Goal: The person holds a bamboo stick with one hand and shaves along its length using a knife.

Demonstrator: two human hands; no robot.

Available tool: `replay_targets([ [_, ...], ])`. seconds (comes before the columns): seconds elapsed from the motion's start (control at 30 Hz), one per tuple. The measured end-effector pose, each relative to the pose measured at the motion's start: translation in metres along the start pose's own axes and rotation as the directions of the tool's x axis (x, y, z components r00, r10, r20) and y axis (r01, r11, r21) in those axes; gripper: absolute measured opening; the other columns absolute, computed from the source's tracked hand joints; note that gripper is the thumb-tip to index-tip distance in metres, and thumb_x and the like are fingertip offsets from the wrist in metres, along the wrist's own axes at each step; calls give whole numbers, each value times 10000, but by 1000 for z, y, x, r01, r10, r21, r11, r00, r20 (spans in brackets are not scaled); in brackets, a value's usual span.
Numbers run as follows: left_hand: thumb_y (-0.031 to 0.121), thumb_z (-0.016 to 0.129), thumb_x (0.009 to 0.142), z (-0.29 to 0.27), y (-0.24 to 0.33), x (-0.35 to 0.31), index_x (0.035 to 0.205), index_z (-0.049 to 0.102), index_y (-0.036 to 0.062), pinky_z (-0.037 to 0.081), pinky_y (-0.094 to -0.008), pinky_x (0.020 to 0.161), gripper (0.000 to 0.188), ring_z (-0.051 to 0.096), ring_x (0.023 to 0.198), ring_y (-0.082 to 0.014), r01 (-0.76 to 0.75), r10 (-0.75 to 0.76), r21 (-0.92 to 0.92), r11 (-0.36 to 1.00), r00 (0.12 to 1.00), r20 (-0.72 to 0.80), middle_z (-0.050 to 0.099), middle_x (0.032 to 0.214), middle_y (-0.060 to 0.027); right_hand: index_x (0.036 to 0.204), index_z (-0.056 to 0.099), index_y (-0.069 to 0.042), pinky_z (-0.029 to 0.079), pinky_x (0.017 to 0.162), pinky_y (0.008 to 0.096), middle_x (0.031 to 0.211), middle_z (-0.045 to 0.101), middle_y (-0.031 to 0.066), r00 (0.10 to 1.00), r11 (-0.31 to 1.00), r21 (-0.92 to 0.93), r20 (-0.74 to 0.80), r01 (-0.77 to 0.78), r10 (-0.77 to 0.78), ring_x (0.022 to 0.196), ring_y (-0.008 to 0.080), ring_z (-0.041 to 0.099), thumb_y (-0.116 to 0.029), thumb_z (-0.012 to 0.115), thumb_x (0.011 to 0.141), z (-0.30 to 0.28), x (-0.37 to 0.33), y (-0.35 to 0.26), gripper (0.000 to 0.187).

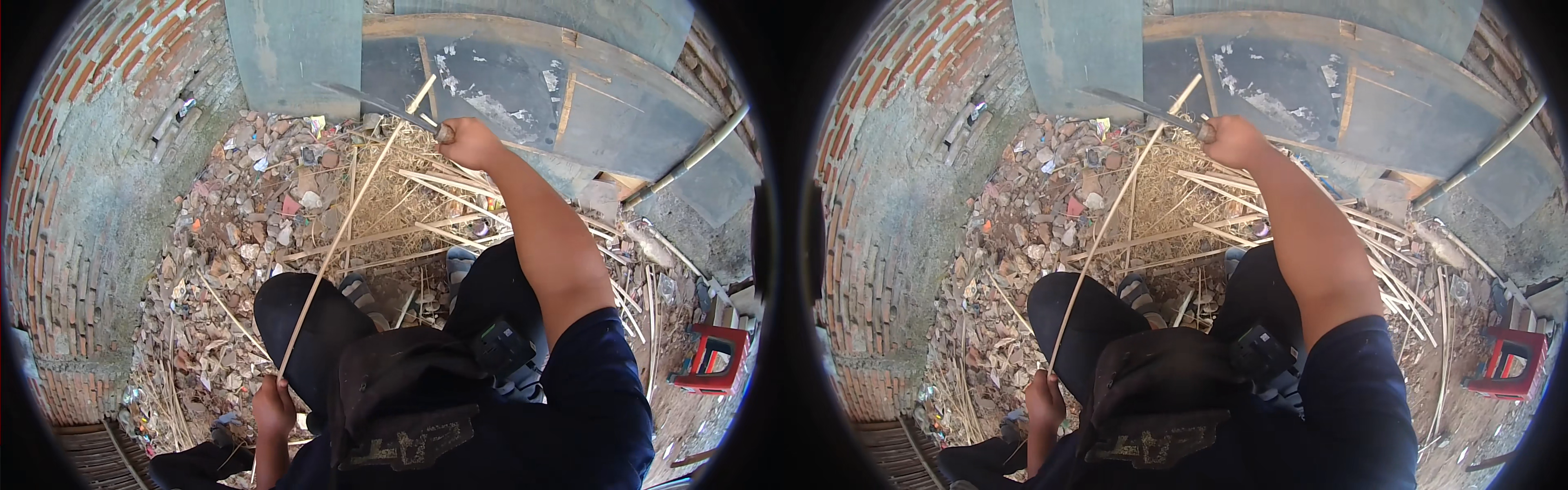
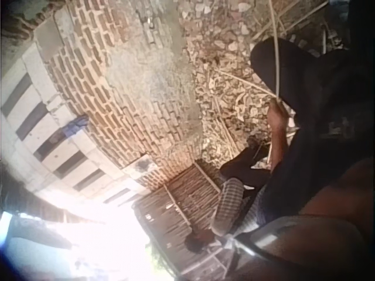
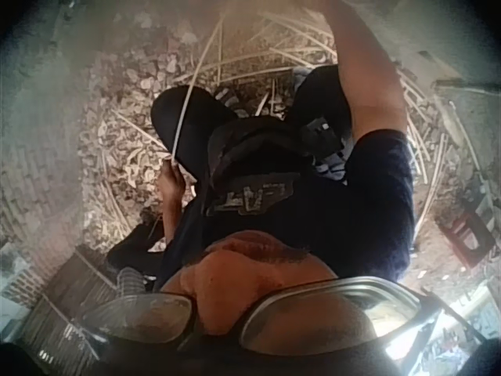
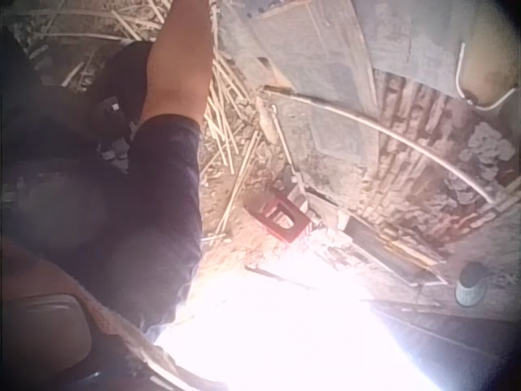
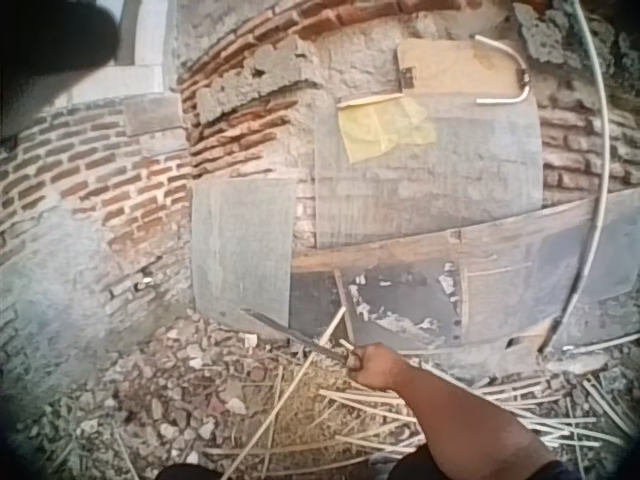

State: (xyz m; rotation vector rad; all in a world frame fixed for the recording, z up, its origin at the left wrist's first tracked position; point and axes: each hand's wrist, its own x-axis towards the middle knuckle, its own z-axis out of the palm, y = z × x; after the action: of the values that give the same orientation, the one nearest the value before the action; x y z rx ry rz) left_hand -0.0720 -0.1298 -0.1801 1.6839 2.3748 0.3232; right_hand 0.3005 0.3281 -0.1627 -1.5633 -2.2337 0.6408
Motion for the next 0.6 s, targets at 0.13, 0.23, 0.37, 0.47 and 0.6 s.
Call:
replay_targets([
  [0.13, 206, 463, 1044, -4, 5, -1, 883, 526, 3, 413, -531, 548, 266, 583, 616, -493, 7, -3, -69, 998, 999, 49, 563, 630, -247, 979, 714, -116, 558, 806, 465, 869, 715, 168, 974, 974, 4, 12, 228, -228, 851, 354, 699, -249, 665, 820, 3, -6, -24, 212],
  [0.23, 221, 454, 1049, -2, 2, -2, 880, 527, -1, 417, -527, 552, 289, 585, 621, -493, -7, 8, -63, 998, 1000, 17, 562, 628, -246, 925, 702, -151, 564, 761, 460, 807, 688, 136, 937, 916, -197, 86, 350, -339, 806, 321, 698, -222, 635, 845, -2, -16, -45, 126],
  [0.37, 200, 482, 1037, 0, 1, 5, 853, 497, 20, 415, -544, 536, 258, 579, 609, -499, -54, 55, -70, 996, 998, 5, 565, 613, -237, 921, 706, -137, 562, 766, 470, 803, 706, 139, 993, 994, -33, -40, 109, -110, 780, 317, 705, -205, 626, 833, 3, -1, 8, 137],
  [0.47, 208, 476, 1039, -6, -10, 10, 837, 493, 20, 412, -549, 534, 277, 572, 604, -506, -24, 30, -108, 994, 998, 49, 560, 607, -238, 944, 705, -86, 555, 797, 470, 856, 723, 175, 992, 996, 24, -85, -90, 92, 819, 328, 712, -234, 650, 817, -2, -1, 7, 203],
  [0.6, 236, 435, 1056, -8, -7, 5, 839, 543, -7, 453, -497, 592, 343, 624, 658, -467, -2, 12, -86, 996, 993, 114, 595, 652, -239, 970, 706, -101, 560, 798, 471, 848, 719, 165, 986, 999, 4, -161, 50, -49, 830, 323, 713, -223, 643, 834, -1, -4, -6, 194],
])
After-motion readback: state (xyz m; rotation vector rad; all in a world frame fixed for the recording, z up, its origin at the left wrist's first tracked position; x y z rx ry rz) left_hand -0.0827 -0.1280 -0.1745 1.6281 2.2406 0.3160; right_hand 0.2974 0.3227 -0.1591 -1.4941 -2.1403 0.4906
